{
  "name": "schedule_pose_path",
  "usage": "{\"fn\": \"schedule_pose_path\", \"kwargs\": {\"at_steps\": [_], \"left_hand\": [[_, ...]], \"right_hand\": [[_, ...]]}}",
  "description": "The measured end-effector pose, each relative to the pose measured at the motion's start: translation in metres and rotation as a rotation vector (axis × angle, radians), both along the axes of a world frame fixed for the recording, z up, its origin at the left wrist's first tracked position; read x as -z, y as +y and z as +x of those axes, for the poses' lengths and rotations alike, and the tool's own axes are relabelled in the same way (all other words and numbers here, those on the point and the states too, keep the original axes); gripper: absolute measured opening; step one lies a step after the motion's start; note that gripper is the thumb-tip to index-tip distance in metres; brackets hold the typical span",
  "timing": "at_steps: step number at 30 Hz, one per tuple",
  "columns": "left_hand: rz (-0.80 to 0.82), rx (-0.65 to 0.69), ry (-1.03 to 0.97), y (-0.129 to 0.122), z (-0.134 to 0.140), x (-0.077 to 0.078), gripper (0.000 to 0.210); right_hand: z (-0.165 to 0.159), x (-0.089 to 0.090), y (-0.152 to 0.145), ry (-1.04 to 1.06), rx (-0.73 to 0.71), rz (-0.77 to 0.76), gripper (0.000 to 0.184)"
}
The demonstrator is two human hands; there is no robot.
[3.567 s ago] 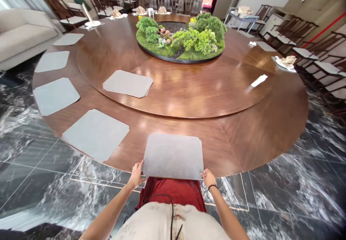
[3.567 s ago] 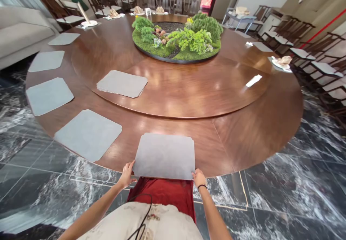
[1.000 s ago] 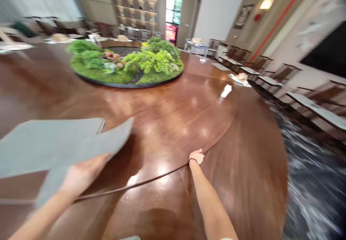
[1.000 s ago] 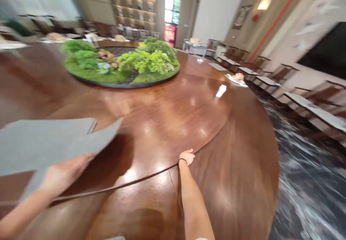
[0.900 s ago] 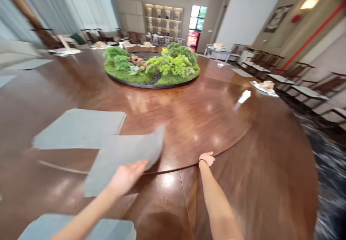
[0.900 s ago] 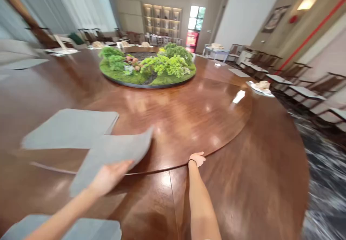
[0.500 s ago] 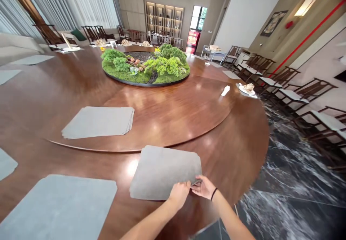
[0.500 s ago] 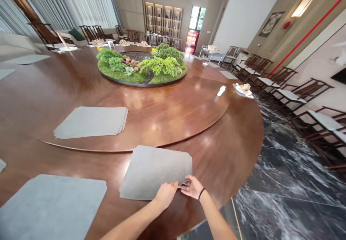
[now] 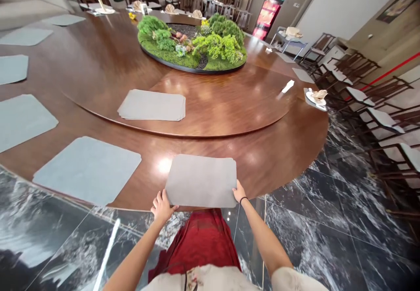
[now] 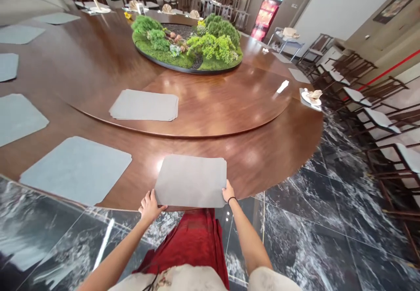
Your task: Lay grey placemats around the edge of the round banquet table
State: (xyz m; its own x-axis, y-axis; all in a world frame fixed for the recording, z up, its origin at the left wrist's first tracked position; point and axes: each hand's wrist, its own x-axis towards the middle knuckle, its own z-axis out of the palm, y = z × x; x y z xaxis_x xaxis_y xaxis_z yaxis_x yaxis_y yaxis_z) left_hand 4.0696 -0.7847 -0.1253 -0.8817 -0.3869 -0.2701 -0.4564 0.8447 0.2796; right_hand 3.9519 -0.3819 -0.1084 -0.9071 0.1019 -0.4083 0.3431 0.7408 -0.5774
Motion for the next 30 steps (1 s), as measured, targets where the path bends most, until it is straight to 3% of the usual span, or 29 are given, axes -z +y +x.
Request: {"fn": "schedule_pose_path", "kwargs": {"at_steps": [5,8,11,15,20,24,30], "left_hand": [[0.016,0.028,0.008,-0.012,0.017,0.013,0.107],[0.016,0.043,0.026,-0.014,0.017,0.021,0.112],[0.019,0.038,0.005,-0.011,0.016,0.022,0.101],[0.041,0.042,-0.009,-0.007,0.016,0.018,0.082],[0.066,0.067,-0.027,-0.015,0.016,0.021,0.076],[0.102,0.072,-0.013,-0.028,0.018,0.031,0.069],[0.260,0.043,0.037,-0.043,0.023,0.053,0.066]], "right_hand": [[-0.028,0.014,0.014,0.003,-0.043,0.050,0.054],[-0.024,0.025,0.028,0.008,-0.097,0.069,0.056],[-0.008,0.032,0.035,0.035,-0.114,0.051,0.055],[0.012,0.038,0.037,0.020,-0.010,0.047,0.057],[0.019,0.042,0.028,0.056,0.186,0.032,0.064],[0.014,0.042,0.028,0.020,0.297,-0.169,0.049],[0.016,0.036,0.040,0.045,0.278,-0.144,0.026]]}}
